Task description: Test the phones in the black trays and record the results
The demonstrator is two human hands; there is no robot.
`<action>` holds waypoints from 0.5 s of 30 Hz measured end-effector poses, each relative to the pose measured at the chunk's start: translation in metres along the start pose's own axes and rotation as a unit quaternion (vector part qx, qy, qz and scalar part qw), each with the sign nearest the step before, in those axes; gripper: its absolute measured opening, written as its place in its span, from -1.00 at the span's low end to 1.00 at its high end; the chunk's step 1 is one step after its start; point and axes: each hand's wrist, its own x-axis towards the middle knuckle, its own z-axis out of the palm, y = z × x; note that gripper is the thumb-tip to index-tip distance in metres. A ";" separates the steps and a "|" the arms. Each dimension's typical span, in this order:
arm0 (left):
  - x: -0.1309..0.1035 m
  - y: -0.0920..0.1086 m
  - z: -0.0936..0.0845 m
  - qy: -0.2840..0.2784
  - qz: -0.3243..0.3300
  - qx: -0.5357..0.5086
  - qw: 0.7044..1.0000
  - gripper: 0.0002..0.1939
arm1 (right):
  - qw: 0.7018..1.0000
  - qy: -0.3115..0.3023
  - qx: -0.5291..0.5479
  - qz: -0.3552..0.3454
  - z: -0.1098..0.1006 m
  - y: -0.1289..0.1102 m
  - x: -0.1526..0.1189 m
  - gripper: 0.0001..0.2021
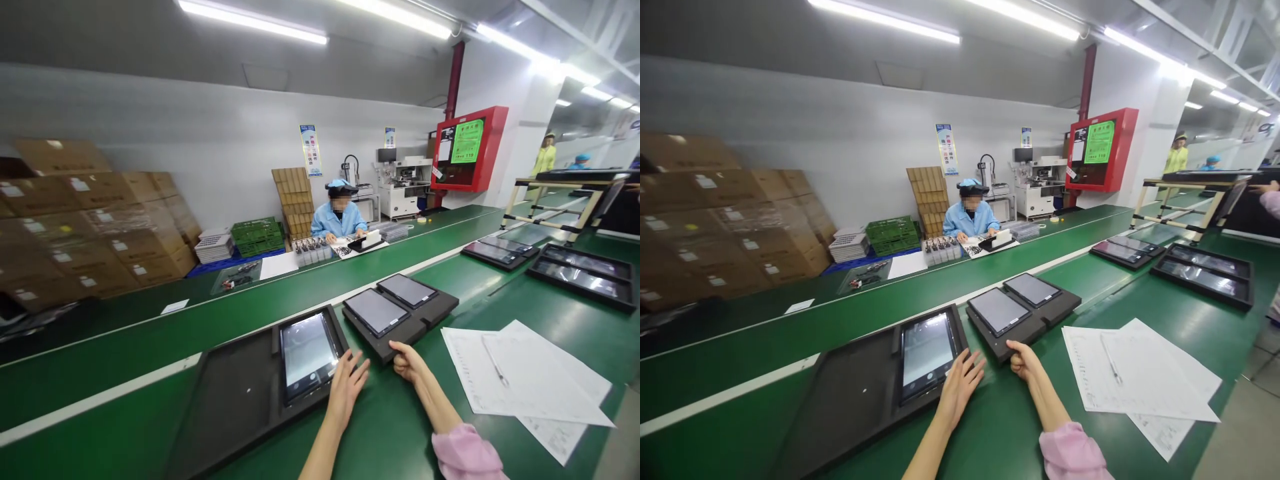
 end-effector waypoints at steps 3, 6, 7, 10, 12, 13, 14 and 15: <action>0.010 0.012 0.013 0.020 -0.057 -0.013 0.998 -0.03 | 0.999 -0.049 -0.016 -0.003 -0.009 0.024 -0.023 -0.41; 0.008 0.017 0.004 0.046 -0.078 0.013 0.996 -0.16 | 0.995 -0.098 -0.029 -0.015 -0.018 0.043 -0.045 -0.33; 0.006 0.017 0.000 0.052 -0.086 0.023 0.995 -0.22 | 0.993 -0.113 -0.033 -0.017 -0.021 0.049 -0.052 -0.29; -0.002 0.011 -0.002 0.058 -0.100 0.048 0.992 -0.31 | 0.988 -0.148 -0.048 -0.014 -0.026 0.058 -0.069 -0.18; -0.008 0.006 0.004 0.050 -0.097 0.051 0.993 -0.27 | 0.985 -0.162 -0.060 -0.011 -0.028 0.060 -0.075 -0.15; -0.010 0.004 0.009 0.040 -0.095 0.046 0.994 -0.22 | 0.984 -0.166 -0.068 -0.011 -0.029 0.061 -0.077 -0.16; -0.013 0.003 0.014 0.028 -0.093 0.037 0.995 -0.14 | 0.983 -0.169 -0.076 -0.010 -0.029 0.062 -0.077 -0.17; -0.015 0.002 0.019 0.017 -0.090 0.026 0.995 -0.07 | 0.981 -0.172 -0.087 -0.007 -0.031 0.063 -0.076 -0.19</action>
